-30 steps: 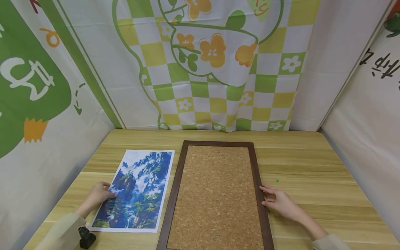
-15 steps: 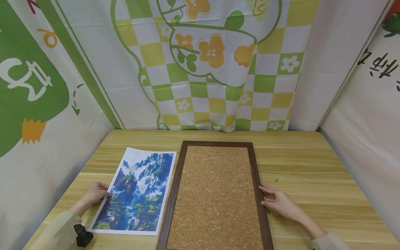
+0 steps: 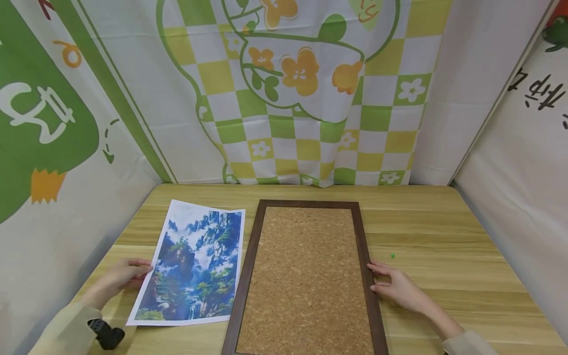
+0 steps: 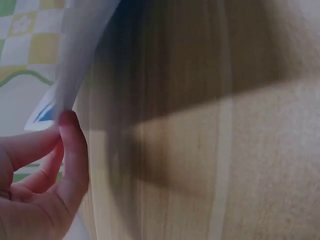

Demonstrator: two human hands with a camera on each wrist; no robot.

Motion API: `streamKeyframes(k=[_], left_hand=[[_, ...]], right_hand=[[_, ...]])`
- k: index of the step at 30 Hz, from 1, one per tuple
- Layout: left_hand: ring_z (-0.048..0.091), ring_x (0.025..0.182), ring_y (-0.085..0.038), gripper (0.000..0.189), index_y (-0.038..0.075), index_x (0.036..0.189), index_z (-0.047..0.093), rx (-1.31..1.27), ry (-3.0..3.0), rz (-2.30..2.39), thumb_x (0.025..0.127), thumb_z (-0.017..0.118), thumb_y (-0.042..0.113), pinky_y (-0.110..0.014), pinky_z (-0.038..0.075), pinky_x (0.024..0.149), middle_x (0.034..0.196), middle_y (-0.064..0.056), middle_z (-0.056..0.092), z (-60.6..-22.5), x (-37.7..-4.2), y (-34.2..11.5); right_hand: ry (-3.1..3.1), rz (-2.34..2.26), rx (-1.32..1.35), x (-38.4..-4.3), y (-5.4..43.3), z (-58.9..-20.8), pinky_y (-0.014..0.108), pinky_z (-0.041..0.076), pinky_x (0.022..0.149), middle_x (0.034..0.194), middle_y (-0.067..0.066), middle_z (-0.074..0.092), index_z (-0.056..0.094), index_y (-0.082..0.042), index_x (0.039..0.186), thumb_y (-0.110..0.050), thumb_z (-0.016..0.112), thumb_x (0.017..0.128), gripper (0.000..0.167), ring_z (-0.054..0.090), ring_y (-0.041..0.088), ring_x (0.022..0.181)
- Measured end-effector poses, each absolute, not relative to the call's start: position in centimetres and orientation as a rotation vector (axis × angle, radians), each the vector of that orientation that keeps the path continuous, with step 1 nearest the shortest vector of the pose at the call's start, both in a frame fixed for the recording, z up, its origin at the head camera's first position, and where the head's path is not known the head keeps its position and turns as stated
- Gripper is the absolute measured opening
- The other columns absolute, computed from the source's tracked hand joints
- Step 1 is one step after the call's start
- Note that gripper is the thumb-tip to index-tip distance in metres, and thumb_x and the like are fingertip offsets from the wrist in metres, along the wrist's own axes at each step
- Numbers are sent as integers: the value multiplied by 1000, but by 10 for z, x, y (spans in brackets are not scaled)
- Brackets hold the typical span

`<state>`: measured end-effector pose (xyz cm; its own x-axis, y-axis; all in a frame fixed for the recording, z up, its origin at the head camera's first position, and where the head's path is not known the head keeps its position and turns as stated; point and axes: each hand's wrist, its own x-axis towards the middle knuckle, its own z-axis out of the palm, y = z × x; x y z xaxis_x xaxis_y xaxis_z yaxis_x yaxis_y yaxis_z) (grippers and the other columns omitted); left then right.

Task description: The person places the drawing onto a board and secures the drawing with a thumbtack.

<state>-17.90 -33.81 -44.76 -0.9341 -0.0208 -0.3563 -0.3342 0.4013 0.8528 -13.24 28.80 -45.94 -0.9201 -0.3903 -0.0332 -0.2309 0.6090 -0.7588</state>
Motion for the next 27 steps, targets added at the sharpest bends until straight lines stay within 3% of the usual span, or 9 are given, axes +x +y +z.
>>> streamKeyframes(k=[4, 6, 12, 21, 27], left_hand=[[59, 63, -7, 35, -17, 103, 49, -261, 2265, 1639, 85, 58, 11, -23, 51, 60, 71, 4, 60, -443, -179, -347], [58, 65, -6, 45, -23, 111, 40, -243, 2245, 1657, 87, 55, 12, -21, 51, 60, 73, 5, 59, -439, -178, -350], [55, 70, -2, 58, -24, 124, 22, -240, 2243, 1599, 90, 50, 15, -19, 49, 64, 80, 8, 55, -428, -179, -356], [57, 75, -2, 64, -22, 127, 21, -236, 2170, 1708, 88, 55, 15, -20, 50, 69, 84, 7, 57, -422, -179, -347], [59, 75, -4, 62, -23, 127, 20, -191, 2110, 1741, 89, 53, 13, -21, 50, 69, 83, 5, 59, -426, -179, -325]], right_hand=[[2633, -1213, -515, -132, 288, -459, 41, 45, 81, 131, 33, 32, 42, 8, 126, -22, 61, 83, 57, 27, 52, 118], [2624, -1216, -517, -132, 289, -458, 41, 46, 81, 131, 34, 31, 41, 8, 127, -22, 61, 83, 57, 27, 52, 118], [2649, -1202, -525, -132, 288, -457, 41, 45, 81, 130, 33, 34, 42, 8, 126, -22, 61, 83, 56, 28, 51, 118], [2683, -1169, -493, -131, 287, -458, 53, 35, 88, 130, 29, 37, 44, 5, 126, -25, 62, 82, 56, 28, 49, 119], [2699, -1160, -493, -131, 287, -458, 55, 33, 89, 130, 28, 38, 45, 5, 126, -25, 62, 82, 56, 30, 48, 119]])
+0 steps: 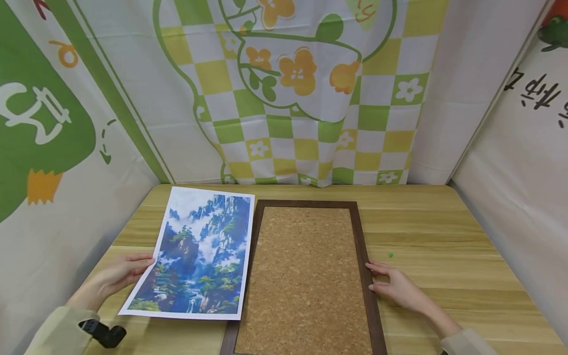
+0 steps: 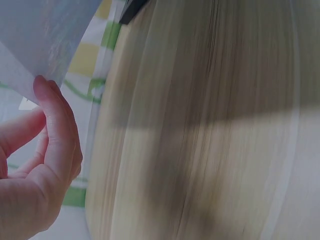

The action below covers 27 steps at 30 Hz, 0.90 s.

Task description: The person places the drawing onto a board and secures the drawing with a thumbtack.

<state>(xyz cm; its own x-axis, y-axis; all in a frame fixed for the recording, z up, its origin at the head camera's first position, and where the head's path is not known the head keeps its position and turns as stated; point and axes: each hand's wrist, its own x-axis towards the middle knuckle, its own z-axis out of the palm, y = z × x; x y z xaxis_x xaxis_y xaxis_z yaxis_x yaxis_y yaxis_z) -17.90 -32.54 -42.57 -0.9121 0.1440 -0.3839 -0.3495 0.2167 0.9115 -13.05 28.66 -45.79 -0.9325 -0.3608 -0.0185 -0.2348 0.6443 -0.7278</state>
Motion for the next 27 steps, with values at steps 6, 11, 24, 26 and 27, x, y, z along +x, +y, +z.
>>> streamKeyframes(k=[6, 11, 24, 26, 27], left_hand=[[58, 74, -5, 57, -22, 126, 24, -169, 2087, 1773, 89, 52, 11, -21, 50, 68, 84, 4, 59, -425, -177, -299], [57, 71, -6, 51, -21, 124, 29, -163, 2045, 1826, 89, 51, 8, -21, 50, 66, 83, 2, 58, -424, -175, -274], [59, 68, -8, 42, -20, 120, 37, -223, 1960, 1947, 87, 51, 3, -22, 50, 63, 76, 0, 61, -428, -174, -214], [59, 68, -8, 42, -20, 120, 38, -225, 1955, 1954, 87, 52, 3, -22, 50, 63, 77, -1, 61, -429, -174, -206], [59, 69, -9, 42, -20, 120, 37, -218, 1950, 1958, 87, 52, 3, -23, 50, 64, 77, -1, 61, -429, -174, -202]], right_hand=[[2694, -1175, -504, -131, 287, -460, 54, 34, 88, 130, 29, 38, 45, 5, 126, -24, 62, 82, 55, 30, 49, 119], [2690, -1177, -494, -131, 288, -461, 52, 35, 88, 130, 28, 38, 45, 5, 126, -25, 62, 82, 56, 30, 48, 119], [2675, -1181, -484, -131, 287, -460, 53, 35, 88, 130, 29, 38, 44, 5, 126, -26, 61, 83, 56, 29, 49, 120], [2668, -1185, -488, -131, 287, -459, 53, 35, 88, 130, 29, 38, 43, 5, 127, -26, 61, 83, 56, 29, 49, 119], [2662, -1189, -489, -130, 287, -459, 54, 35, 88, 130, 29, 38, 43, 6, 127, -25, 61, 83, 57, 28, 49, 119]])
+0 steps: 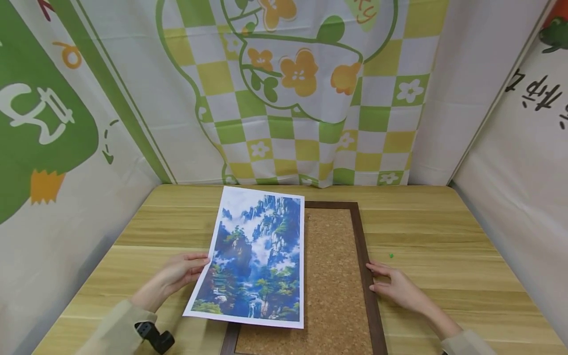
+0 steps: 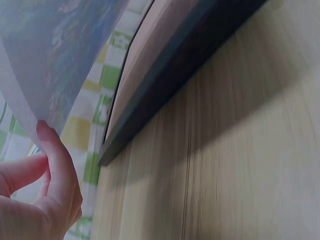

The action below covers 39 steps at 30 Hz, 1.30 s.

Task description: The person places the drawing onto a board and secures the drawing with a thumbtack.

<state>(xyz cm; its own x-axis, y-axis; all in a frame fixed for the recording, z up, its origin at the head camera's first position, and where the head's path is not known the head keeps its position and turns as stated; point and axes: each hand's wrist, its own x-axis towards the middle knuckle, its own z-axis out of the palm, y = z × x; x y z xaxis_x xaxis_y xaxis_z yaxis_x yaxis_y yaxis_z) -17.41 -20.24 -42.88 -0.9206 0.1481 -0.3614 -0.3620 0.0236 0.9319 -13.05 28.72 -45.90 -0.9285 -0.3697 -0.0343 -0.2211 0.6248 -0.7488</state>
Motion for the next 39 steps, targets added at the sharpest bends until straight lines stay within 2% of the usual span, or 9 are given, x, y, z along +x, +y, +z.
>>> streamKeyframes(k=[6, 13, 17, 20, 32, 39], left_hand=[[60, 69, -10, 41, -20, 119, 39, -220, 1934, 1990, 86, 52, 1, -24, 50, 65, 77, -2, 62, -431, -175, -179], [60, 65, -11, 35, -18, 114, 46, -289, 1947, 2003, 85, 54, -1, -25, 51, 62, 74, -5, 62, -432, -176, -150], [59, 64, -11, 33, -18, 112, 48, -277, 1943, 1999, 84, 54, -2, -24, 50, 60, 73, -5, 62, -433, -176, -136], [59, 64, -11, 32, -17, 111, 49, -269, 1950, 1989, 84, 55, -2, -24, 50, 59, 73, -5, 62, -434, -175, -128], [58, 64, -12, 30, -17, 110, 49, -228, 1926, 1985, 84, 53, -2, -25, 50, 60, 73, -4, 61, -440, -173, -105], [58, 64, -11, 30, -16, 110, 49, -219, 1925, 1955, 85, 53, -1, -26, 50, 61, 75, -5, 61, -443, -171, -96]], right_hand=[[2652, -1197, -480, -130, 287, -459, 57, 31, 89, 130, 30, 37, 42, 6, 127, -25, 61, 83, 57, 26, 50, 120], [2707, -1169, -478, -130, 286, -458, 51, 36, 88, 128, 28, 41, 46, 4, 125, -24, 63, 81, 55, 32, 47, 119], [2743, -1156, -497, -131, 285, -458, 29, 42, 88, 126, 27, 44, 49, 4, 123, -23, 64, 80, 53, 35, 45, 117], [2744, -1167, -501, -130, 285, -458, 15, 40, 83, 126, 27, 44, 49, 4, 123, -22, 65, 80, 52, 36, 44, 116], [2769, -1157, -520, -130, 284, -458, 13, 39, 82, 124, 26, 47, 50, 4, 121, -21, 65, 80, 51, 38, 44, 114], [2751, -1164, -506, -131, 284, -458, 18, 42, 82, 125, 26, 46, 49, 4, 122, -20, 65, 80, 51, 36, 44, 116]])
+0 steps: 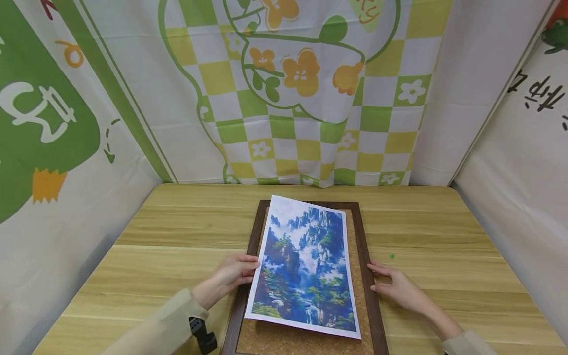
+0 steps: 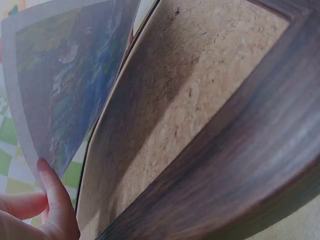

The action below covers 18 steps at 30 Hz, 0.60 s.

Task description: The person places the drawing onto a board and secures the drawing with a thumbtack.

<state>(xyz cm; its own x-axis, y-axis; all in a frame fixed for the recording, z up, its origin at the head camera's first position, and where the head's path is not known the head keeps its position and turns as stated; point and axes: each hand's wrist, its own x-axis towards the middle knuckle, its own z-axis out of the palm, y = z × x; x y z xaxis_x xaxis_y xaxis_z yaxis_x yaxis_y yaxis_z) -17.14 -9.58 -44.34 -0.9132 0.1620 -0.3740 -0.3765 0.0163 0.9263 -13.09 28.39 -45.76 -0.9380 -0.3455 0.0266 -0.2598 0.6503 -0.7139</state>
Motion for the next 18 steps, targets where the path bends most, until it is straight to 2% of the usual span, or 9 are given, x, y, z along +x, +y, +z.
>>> streamKeyframes(k=[4, 7, 11, 18], left_hand=[[58, 64, -12, 29, -17, 108, 48, -203, 1913, 1961, 84, 52, -3, -25, 50, 61, 75, -4, 60, -445, -170, -93], [58, 64, -12, 28, -17, 108, 49, -206, 1918, 1952, 84, 52, -3, -24, 50, 60, 75, -4, 60, -445, -170, -92], [57, 64, -11, 28, -17, 109, 49, -216, 1945, 1921, 85, 52, -2, -25, 50, 60, 78, -7, 60, -445, -170, -91], [57, 62, -12, 25, -15, 106, 51, -215, 1984, 1863, 84, 53, -2, -27, 52, 60, 81, -10, 59, -446, -169, -91]], right_hand=[[2739, -1172, -501, -131, 284, -458, 22, 43, 82, 125, 26, 45, 49, 3, 123, -20, 65, 80, 51, 36, 45, 116], [2735, -1158, -493, -131, 284, -458, 34, 43, 87, 126, 26, 44, 48, 3, 124, -22, 64, 81, 52, 35, 45, 117], [2717, -1153, -472, -131, 285, -459, 52, 36, 88, 128, 27, 42, 47, 3, 125, -23, 63, 82, 53, 33, 47, 118], [2737, -1152, -479, -133, 285, -461, 47, 38, 88, 127, 26, 44, 48, 3, 124, -22, 63, 81, 52, 36, 45, 117]])
